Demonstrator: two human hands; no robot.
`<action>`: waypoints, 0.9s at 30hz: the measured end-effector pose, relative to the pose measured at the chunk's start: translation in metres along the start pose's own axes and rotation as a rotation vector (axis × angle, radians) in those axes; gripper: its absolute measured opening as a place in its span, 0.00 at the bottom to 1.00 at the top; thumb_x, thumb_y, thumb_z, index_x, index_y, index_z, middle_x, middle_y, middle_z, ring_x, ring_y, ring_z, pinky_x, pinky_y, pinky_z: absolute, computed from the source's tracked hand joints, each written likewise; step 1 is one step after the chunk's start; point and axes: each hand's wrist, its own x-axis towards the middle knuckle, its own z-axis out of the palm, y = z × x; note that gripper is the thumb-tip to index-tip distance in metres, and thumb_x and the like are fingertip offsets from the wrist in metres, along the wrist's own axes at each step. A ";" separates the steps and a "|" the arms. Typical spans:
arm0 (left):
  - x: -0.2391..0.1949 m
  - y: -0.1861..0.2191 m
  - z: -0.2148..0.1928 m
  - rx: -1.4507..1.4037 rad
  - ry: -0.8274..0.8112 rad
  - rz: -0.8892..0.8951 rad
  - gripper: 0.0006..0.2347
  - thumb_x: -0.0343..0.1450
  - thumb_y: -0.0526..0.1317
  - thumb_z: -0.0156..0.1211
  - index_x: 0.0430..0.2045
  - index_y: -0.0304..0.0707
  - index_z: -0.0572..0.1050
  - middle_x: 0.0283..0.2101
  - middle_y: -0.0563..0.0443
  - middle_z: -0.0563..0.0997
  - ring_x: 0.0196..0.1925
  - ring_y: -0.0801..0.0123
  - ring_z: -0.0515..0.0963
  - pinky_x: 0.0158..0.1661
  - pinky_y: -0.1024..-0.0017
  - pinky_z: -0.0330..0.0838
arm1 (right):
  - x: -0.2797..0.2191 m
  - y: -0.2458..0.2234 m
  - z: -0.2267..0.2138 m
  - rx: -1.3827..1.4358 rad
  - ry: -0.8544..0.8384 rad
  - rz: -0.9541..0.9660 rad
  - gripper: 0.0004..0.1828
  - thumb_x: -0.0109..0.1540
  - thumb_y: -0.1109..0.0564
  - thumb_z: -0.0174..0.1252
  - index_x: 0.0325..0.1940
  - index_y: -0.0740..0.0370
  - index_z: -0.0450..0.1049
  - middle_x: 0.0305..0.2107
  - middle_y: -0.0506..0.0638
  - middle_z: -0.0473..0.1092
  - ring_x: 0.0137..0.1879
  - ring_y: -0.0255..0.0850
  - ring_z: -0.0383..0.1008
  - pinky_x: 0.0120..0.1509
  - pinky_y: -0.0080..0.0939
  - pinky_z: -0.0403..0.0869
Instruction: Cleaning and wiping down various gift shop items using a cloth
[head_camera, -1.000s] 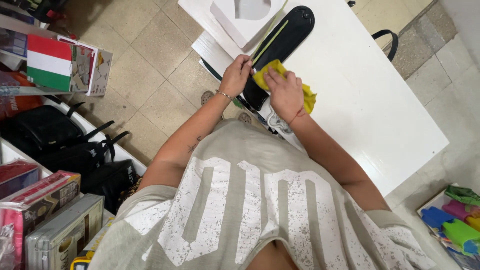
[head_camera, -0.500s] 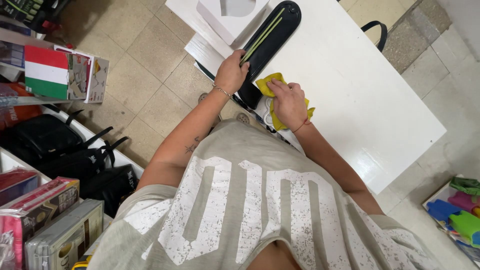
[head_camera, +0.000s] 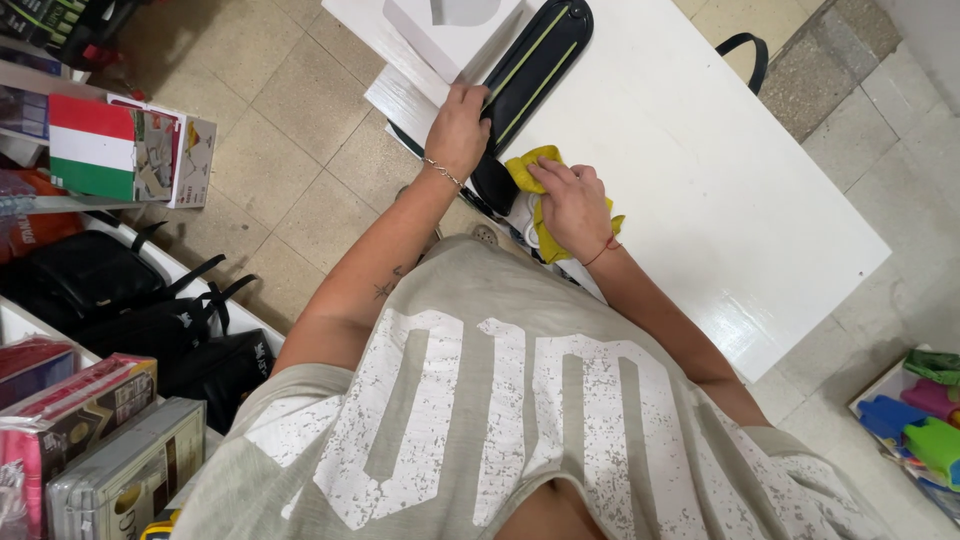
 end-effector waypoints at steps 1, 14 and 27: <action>-0.001 0.006 -0.003 0.000 0.001 0.000 0.17 0.67 0.28 0.63 0.51 0.36 0.72 0.55 0.33 0.71 0.49 0.40 0.79 0.48 0.52 0.76 | -0.001 0.001 0.000 0.000 0.000 -0.001 0.29 0.61 0.66 0.50 0.64 0.48 0.75 0.62 0.44 0.72 0.49 0.55 0.65 0.52 0.52 0.69; -0.010 0.010 -0.005 0.119 0.068 0.092 0.15 0.69 0.38 0.65 0.49 0.41 0.75 0.47 0.42 0.79 0.45 0.45 0.76 0.44 0.54 0.74 | -0.012 -0.015 -0.004 0.090 -0.063 0.018 0.28 0.62 0.65 0.49 0.66 0.50 0.74 0.63 0.47 0.71 0.52 0.55 0.65 0.58 0.51 0.67; -0.115 -0.049 -0.079 -0.294 0.245 -0.199 0.08 0.76 0.41 0.53 0.42 0.41 0.79 0.42 0.53 0.84 0.42 0.66 0.81 0.42 0.70 0.75 | -0.007 -0.067 0.072 0.299 -0.251 -0.241 0.26 0.62 0.67 0.51 0.64 0.55 0.74 0.61 0.50 0.72 0.58 0.49 0.71 0.61 0.47 0.64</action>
